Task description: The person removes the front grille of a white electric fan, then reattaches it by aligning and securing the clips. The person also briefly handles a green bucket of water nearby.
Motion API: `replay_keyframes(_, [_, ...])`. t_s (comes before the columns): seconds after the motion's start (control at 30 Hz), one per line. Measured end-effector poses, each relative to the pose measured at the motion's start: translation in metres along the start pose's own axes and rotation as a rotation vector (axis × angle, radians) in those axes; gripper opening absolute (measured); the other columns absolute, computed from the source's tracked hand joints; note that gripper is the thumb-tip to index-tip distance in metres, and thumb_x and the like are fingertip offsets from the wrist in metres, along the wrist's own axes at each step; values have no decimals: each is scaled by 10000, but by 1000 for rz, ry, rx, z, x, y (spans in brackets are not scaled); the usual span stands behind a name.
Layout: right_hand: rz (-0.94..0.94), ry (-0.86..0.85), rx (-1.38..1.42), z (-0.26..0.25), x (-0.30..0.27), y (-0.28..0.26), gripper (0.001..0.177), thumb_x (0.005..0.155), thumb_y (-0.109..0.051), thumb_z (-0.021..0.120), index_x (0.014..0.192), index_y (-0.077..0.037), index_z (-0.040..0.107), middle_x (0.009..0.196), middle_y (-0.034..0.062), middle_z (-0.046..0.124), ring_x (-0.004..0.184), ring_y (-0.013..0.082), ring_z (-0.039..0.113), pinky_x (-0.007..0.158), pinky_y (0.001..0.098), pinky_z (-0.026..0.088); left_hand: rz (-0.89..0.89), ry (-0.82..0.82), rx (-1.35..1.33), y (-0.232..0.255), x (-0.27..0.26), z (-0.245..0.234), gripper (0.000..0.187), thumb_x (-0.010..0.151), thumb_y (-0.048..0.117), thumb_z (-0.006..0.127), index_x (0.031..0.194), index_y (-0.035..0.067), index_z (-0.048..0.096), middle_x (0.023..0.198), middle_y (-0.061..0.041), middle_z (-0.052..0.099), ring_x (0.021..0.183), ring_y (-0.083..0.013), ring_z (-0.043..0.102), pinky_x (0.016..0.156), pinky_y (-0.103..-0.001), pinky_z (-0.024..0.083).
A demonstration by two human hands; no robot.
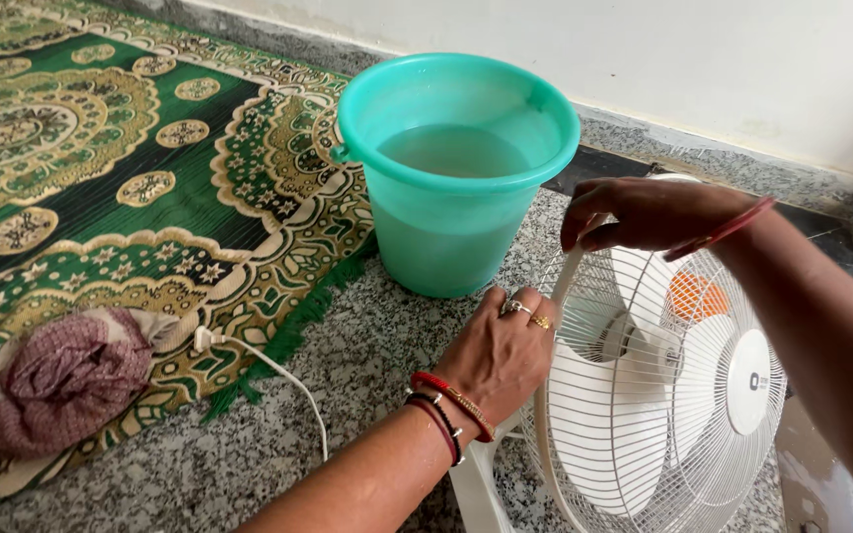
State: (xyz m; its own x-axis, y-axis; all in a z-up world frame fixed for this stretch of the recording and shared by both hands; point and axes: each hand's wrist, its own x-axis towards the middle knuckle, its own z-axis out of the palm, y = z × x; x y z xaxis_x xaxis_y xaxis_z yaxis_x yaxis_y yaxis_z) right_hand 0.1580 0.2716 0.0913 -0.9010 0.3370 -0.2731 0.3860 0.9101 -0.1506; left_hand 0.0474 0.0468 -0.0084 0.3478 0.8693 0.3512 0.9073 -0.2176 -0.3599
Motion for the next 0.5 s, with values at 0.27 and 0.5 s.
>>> replay_keyframes(0.27, [-194, 68, -133, 12, 10, 13, 285, 923, -333, 616, 1119, -234, 799, 1088, -32, 751, 1079, 190, 637, 998, 405, 490, -7, -18, -80, 2, -5, 14, 196, 955, 217, 650, 822, 99, 733, 1085, -78, 612, 1086, -226, 525, 944, -396, 463])
replay_keyframes(0.5, [-279, 462, -7, 26, -8, 4, 286, 819, -366, 784, 1001, -146, 798, 1033, 63, 734, 1050, 269, 639, 926, 439, 525, -43, 103, 5, -2, -14, 16, 137, 905, 183, 639, 923, 86, 734, 1055, -94, 645, 1046, -226, 567, 878, -389, 484])
